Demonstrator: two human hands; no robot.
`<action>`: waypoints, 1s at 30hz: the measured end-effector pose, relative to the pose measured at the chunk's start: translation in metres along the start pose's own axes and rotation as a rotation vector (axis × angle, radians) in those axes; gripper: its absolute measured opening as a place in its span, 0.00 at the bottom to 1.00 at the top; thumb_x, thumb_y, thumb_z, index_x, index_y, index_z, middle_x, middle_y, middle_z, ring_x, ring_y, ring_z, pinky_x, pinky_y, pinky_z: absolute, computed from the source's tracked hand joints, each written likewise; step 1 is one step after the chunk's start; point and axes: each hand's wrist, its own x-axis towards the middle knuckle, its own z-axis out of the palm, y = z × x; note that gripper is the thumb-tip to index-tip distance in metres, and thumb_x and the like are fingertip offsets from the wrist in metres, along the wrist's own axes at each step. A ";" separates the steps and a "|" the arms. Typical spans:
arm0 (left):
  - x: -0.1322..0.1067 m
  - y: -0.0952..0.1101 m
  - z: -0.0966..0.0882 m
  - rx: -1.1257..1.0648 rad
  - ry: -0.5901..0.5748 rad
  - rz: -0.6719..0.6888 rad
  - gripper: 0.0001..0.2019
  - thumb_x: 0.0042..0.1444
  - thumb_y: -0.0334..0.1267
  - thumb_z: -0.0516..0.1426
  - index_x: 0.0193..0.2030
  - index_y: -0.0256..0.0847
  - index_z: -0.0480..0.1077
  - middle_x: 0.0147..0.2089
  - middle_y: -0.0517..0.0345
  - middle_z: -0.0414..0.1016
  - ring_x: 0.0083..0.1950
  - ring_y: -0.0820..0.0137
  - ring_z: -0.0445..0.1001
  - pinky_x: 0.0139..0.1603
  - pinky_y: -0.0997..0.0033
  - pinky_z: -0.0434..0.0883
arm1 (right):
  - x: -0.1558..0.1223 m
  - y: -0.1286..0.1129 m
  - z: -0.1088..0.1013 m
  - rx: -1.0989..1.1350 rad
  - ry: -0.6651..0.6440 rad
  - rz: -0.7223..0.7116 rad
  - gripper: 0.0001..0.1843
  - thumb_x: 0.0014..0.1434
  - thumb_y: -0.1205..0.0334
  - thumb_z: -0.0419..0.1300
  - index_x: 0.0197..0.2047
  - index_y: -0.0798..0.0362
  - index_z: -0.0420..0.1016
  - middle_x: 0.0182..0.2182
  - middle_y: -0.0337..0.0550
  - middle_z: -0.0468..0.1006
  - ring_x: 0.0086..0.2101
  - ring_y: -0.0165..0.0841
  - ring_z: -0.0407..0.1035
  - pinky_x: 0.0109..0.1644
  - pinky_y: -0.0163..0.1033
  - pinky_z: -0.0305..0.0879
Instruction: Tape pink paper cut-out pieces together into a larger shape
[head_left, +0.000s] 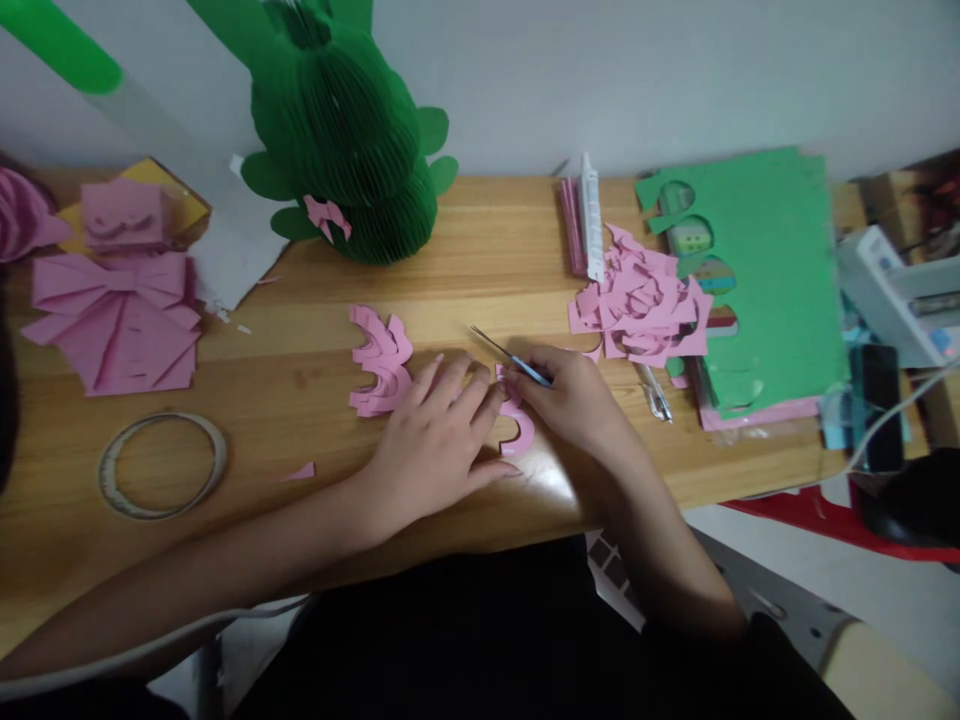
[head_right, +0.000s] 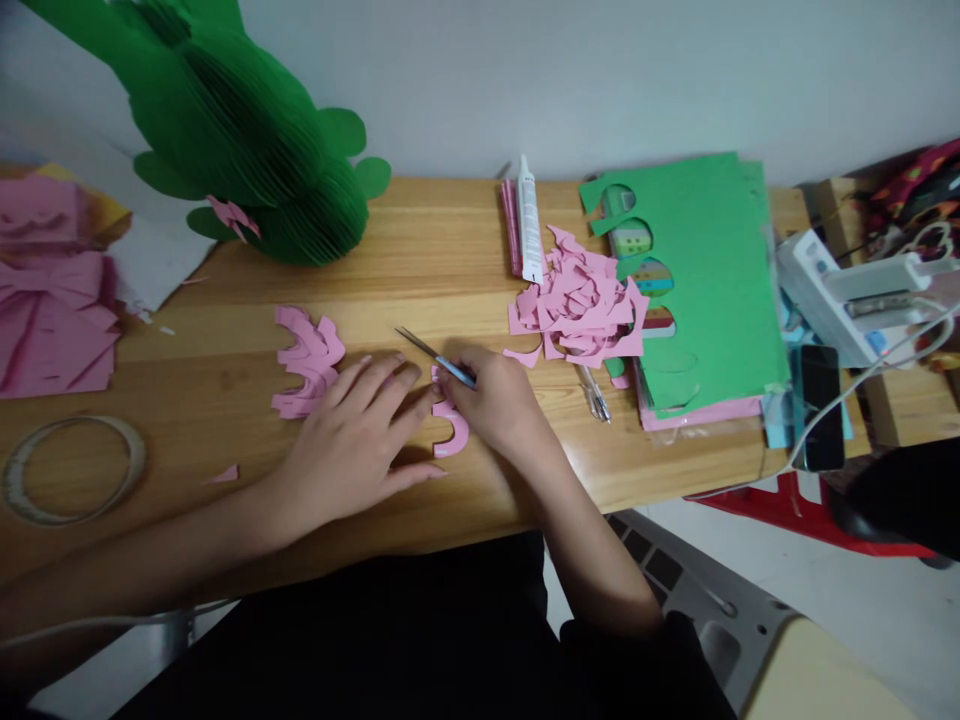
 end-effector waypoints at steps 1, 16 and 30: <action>0.000 0.000 0.000 0.006 -0.008 0.002 0.36 0.55 0.63 0.58 0.56 0.29 0.72 0.57 0.38 0.73 0.59 0.46 0.67 0.62 0.49 0.61 | 0.000 -0.001 0.000 -0.010 0.000 0.007 0.11 0.58 0.63 0.58 0.24 0.53 0.69 0.20 0.34 0.71 0.24 0.27 0.61 0.30 0.34 0.54; -0.002 0.005 0.004 0.059 0.017 0.035 0.36 0.57 0.62 0.57 0.57 0.27 0.72 0.61 0.43 0.73 0.62 0.51 0.67 0.66 0.52 0.57 | 0.006 -0.012 0.001 -0.169 -0.033 0.083 0.09 0.57 0.70 0.58 0.36 0.55 0.80 0.28 0.41 0.80 0.29 0.31 0.69 0.34 0.35 0.59; -0.005 0.015 0.009 0.112 -0.006 0.045 0.40 0.56 0.66 0.54 0.56 0.25 0.72 0.60 0.37 0.73 0.65 0.51 0.66 0.68 0.53 0.54 | 0.013 -0.020 -0.001 -0.368 -0.072 0.151 0.09 0.56 0.67 0.59 0.36 0.57 0.82 0.30 0.47 0.83 0.29 0.34 0.71 0.32 0.36 0.56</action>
